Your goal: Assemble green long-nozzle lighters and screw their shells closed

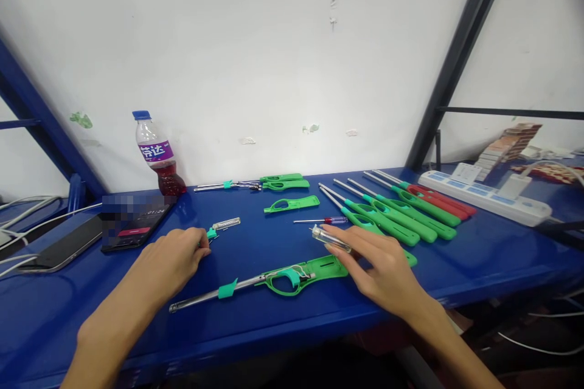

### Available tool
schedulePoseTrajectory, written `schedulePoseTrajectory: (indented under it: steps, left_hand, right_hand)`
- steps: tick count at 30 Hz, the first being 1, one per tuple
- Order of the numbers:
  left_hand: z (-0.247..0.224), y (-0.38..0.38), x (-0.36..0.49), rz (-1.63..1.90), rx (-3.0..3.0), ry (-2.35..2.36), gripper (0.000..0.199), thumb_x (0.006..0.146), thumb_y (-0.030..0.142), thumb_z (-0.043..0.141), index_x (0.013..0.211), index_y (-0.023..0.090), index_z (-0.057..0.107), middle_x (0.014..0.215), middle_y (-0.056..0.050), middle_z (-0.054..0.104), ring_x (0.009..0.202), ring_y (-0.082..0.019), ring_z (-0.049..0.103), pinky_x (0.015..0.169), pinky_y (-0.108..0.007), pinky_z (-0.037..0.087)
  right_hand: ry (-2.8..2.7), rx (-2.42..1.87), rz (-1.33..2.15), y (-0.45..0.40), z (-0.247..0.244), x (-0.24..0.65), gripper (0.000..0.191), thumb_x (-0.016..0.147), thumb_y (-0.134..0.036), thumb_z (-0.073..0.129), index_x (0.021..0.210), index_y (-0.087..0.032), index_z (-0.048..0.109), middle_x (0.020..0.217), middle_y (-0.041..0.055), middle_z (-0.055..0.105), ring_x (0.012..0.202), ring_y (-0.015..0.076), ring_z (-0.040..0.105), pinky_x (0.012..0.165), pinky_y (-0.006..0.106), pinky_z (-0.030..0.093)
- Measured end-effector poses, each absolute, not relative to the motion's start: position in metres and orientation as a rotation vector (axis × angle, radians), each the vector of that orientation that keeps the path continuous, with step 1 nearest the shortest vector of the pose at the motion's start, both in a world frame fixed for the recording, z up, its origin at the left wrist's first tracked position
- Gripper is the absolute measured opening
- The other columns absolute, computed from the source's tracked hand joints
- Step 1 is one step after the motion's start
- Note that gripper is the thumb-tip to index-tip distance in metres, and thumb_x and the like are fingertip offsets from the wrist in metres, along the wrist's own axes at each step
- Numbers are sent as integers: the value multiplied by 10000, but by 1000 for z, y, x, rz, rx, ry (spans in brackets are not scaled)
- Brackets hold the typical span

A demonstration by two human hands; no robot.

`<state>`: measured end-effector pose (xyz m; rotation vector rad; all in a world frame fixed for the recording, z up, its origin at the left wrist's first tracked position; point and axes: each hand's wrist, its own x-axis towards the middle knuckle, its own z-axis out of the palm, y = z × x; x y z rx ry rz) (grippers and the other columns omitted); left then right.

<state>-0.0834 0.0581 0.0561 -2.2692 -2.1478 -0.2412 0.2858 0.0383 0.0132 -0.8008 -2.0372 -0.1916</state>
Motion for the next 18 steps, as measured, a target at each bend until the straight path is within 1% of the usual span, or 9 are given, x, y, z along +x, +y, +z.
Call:
schedulePoseTrajectory:
  steps: [2, 4, 7, 10, 12, 13, 15, 17, 18]
  left_hand:
    - [62, 56, -74, -287, -2302, -2119, 262, 913, 376, 475, 836, 233, 680, 895, -144, 760, 835, -371, 707, 666, -378, 400]
    - [69, 52, -64, -352, -2366, -2066, 274, 931, 421, 473, 865, 243, 671, 875, -109, 763, 817, -340, 705, 678, -370, 415]
    - [78, 46, -48, -470, -2487, -1995, 330, 966, 507, 465, 901, 262, 676, 703, -24, 724, 642, -253, 672, 644, -333, 439]
    - [80, 41, -30, -792, -2645, -2002, 339, 956, 537, 534, 972, 256, 724, 593, 13, 677, 524, -207, 638, 558, -292, 449]
    - [78, 39, -16, -1028, -2731, -2024, 355, 936, 538, 602, 1048, 241, 760, 600, 6, 692, 524, -203, 646, 483, -266, 415]
    - [76, 38, -9, -1115, -2766, -2035, 367, 930, 540, 623, 1052, 228, 774, 603, -5, 701, 530, -202, 651, 449, -253, 387]
    - [73, 36, 7, -1322, -2854, -2075, 372, 916, 535, 652, 992, 200, 794, 645, -37, 737, 537, -190, 657, 425, -233, 365]
    - [71, 35, 21, -1580, -2907, -2119, 357, 877, 512, 700, 956, 177, 795, 791, -81, 794, 548, -175, 678, 426, -217, 392]
    - [70, 35, 27, -1651, -2919, -2132, 364, 863, 513, 706, 944, 168, 789, 837, -97, 804, 541, -176, 689, 414, -215, 401]
  right_hand:
    - [-2050, -801, -186, 38, 13, 285, 342, 1048, -172, 644, 1388, -201, 669, 978, 34, 792, 778, 169, 718, 701, 307, 528]
    - [-2070, -800, -173, 39, 13, 285, 367, 1050, -172, 642, 1415, -208, 655, 1007, 36, 801, 826, 177, 738, 727, 307, 536]
    - [-2099, -793, -142, 39, 14, 285, 400, 1059, -174, 628, 1457, -215, 628, 979, 26, 797, 804, 170, 732, 702, 298, 528]
    - [-2115, -772, -105, 38, 15, 286, 414, 1071, -180, 607, 1483, -223, 609, 925, 10, 783, 753, 157, 706, 679, 290, 517]
    - [-2124, -753, -82, 37, 15, 286, 425, 1073, -177, 600, 1494, -235, 602, 913, 1, 778, 758, 153, 702, 696, 286, 524]
    - [-2127, -745, -72, 37, 15, 286, 430, 1072, -172, 600, 1497, -240, 601, 916, -1, 778, 766, 152, 703, 704, 285, 528]
    - [-2128, -735, -57, 37, 15, 287, 439, 1067, -161, 601, 1498, -246, 602, 939, 0, 784, 778, 151, 706, 709, 283, 532]
    - [-2121, -727, -48, 36, 15, 287, 438, 1064, -156, 604, 1493, -244, 606, 951, 3, 788, 781, 152, 709, 710, 284, 534]
    - [-2118, -720, -46, 36, 15, 287, 433, 1063, -160, 606, 1488, -242, 611, 949, 4, 790, 777, 152, 709, 710, 284, 534]
